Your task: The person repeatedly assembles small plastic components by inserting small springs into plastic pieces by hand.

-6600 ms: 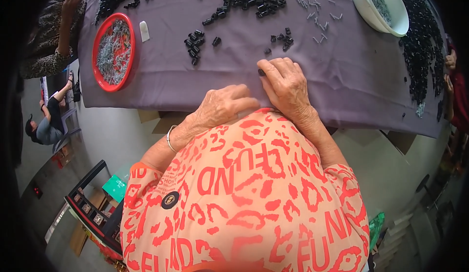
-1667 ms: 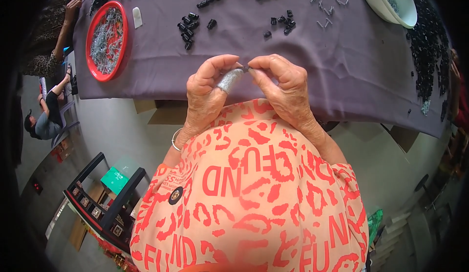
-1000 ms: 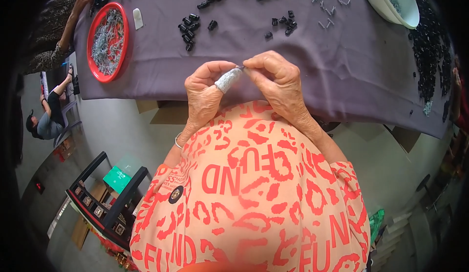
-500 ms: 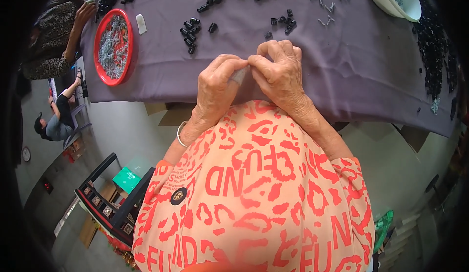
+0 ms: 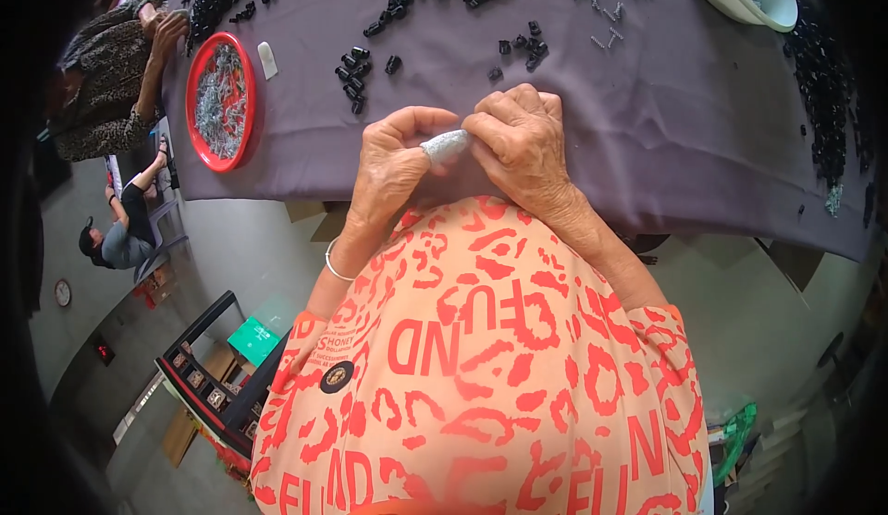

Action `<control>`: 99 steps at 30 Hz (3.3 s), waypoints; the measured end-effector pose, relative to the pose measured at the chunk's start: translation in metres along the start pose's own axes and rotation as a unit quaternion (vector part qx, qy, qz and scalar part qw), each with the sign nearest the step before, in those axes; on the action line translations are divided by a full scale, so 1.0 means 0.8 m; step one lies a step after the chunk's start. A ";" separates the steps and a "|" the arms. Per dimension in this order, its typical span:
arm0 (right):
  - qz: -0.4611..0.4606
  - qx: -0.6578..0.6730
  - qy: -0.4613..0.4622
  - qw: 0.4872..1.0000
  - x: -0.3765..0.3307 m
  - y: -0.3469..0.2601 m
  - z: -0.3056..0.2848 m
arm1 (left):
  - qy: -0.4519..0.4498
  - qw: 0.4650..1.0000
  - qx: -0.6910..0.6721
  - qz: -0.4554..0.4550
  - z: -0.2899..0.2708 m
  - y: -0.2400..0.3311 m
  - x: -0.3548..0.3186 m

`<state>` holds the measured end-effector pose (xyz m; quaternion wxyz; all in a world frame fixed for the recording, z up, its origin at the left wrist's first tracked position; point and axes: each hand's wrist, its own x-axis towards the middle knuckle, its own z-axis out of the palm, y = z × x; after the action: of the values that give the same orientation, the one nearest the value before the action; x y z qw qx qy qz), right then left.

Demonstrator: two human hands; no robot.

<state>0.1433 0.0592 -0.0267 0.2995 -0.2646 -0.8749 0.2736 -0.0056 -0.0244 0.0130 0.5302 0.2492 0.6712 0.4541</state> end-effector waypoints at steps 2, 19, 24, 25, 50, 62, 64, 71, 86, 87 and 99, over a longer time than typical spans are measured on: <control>0.002 -0.003 0.000 1.000 -0.001 0.001 0.000 | -0.018 0.998 0.029 -0.059 -0.004 0.014 0.007; -0.029 0.123 -0.023 0.992 0.026 -0.015 -0.020 | -0.082 0.988 0.009 -0.129 -0.016 0.006 0.013; -0.120 0.165 -0.080 0.976 0.039 -0.022 0.020 | -0.051 0.942 0.278 0.179 -0.015 -0.003 0.007; -0.108 0.155 -0.114 0.975 0.036 -0.018 0.023 | -0.068 0.958 0.230 0.158 -0.016 -0.008 0.010; -0.070 0.088 -0.175 0.978 0.040 -0.022 0.021 | -0.063 0.993 -0.078 0.070 -0.010 -0.023 0.028; -0.059 0.107 -0.166 0.979 0.039 -0.015 0.024 | -0.112 0.989 -0.088 0.051 -0.013 -0.023 0.034; -0.045 0.137 -0.174 0.974 0.044 -0.016 0.018 | -0.105 0.991 -0.084 0.013 -0.012 -0.012 0.021; -0.111 0.035 -0.156 0.981 0.059 -0.026 0.038 | -0.044 0.996 -0.048 0.053 -0.012 -0.024 0.028; -0.106 0.029 -0.192 0.975 0.052 -0.015 0.043 | -0.037 0.984 0.075 0.156 -0.009 -0.069 0.038; -0.087 0.084 -0.188 0.975 0.054 -0.014 0.040 | -0.053 0.996 -0.010 0.072 -0.006 -0.052 0.036; 0.092 0.228 -0.001 0.969 0.033 0.000 -0.019 | 0.094 0.870 0.310 0.372 0.006 -0.024 0.011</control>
<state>0.1355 0.0808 -0.0065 0.3244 -0.2684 -0.7616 0.4927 -0.0011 -0.0240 -0.0080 0.1522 0.5880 0.6820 0.4074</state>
